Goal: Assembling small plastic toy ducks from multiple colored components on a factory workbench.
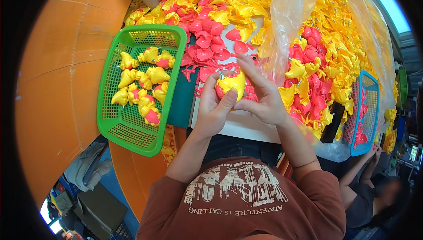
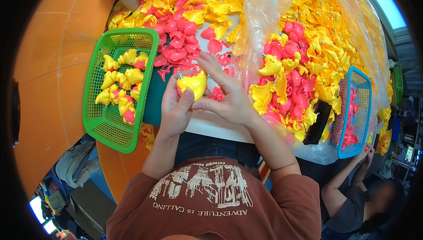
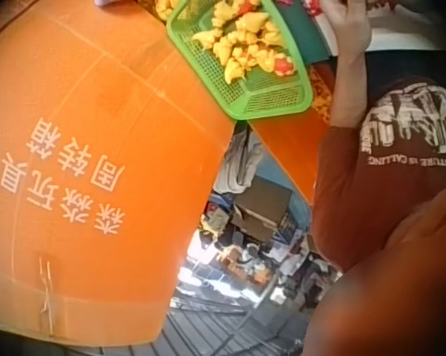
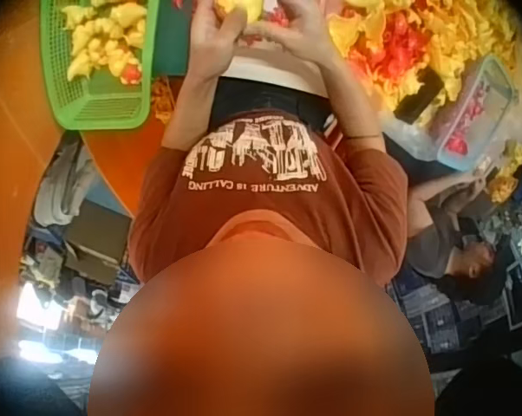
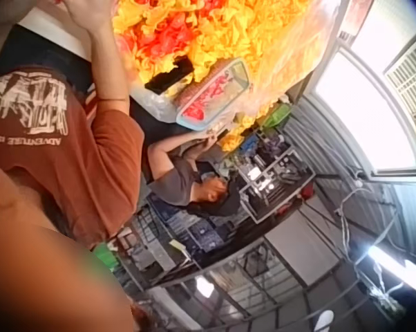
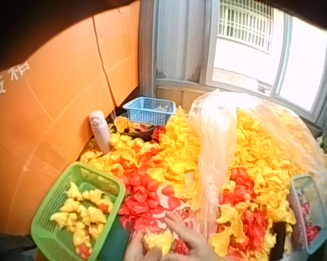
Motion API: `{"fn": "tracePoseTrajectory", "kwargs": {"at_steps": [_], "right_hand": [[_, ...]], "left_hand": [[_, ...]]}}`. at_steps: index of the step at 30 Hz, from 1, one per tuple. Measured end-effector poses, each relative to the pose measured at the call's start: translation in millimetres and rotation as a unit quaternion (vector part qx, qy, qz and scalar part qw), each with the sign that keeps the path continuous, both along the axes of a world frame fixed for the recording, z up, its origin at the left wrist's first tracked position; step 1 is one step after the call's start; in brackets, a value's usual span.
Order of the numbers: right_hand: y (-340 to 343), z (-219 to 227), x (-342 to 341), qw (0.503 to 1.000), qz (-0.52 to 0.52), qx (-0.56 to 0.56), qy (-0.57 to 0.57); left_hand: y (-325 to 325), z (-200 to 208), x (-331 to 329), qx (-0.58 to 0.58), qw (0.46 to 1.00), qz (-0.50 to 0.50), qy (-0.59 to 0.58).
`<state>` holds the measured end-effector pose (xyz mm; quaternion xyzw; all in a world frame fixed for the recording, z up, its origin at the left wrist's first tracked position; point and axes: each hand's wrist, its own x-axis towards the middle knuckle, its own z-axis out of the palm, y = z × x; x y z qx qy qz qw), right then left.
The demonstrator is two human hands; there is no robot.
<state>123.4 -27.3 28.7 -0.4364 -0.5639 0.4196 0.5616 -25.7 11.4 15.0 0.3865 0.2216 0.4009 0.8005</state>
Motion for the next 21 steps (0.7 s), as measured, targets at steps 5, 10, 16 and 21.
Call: {"fn": "tracePoseTrajectory", "kwargs": {"at_steps": [5,10,16,21], "right_hand": [[-2,-4,11,0.998,0.056,0.007,-0.033],[-1,7,16,0.986,0.072,0.025,-0.151],[-2,10,3,0.963,0.07,-0.074,0.248],[0,-2,2,0.954,0.016,-0.111,0.278]], "left_hand": [[-3,3,1,0.023,1.0,-0.019,-0.01],[-5,11,-4,0.052,0.998,-0.022,0.02],[-11,15,1,0.091,0.995,0.004,0.038],[-15,5,3,0.086,0.996,0.014,0.003]]}}
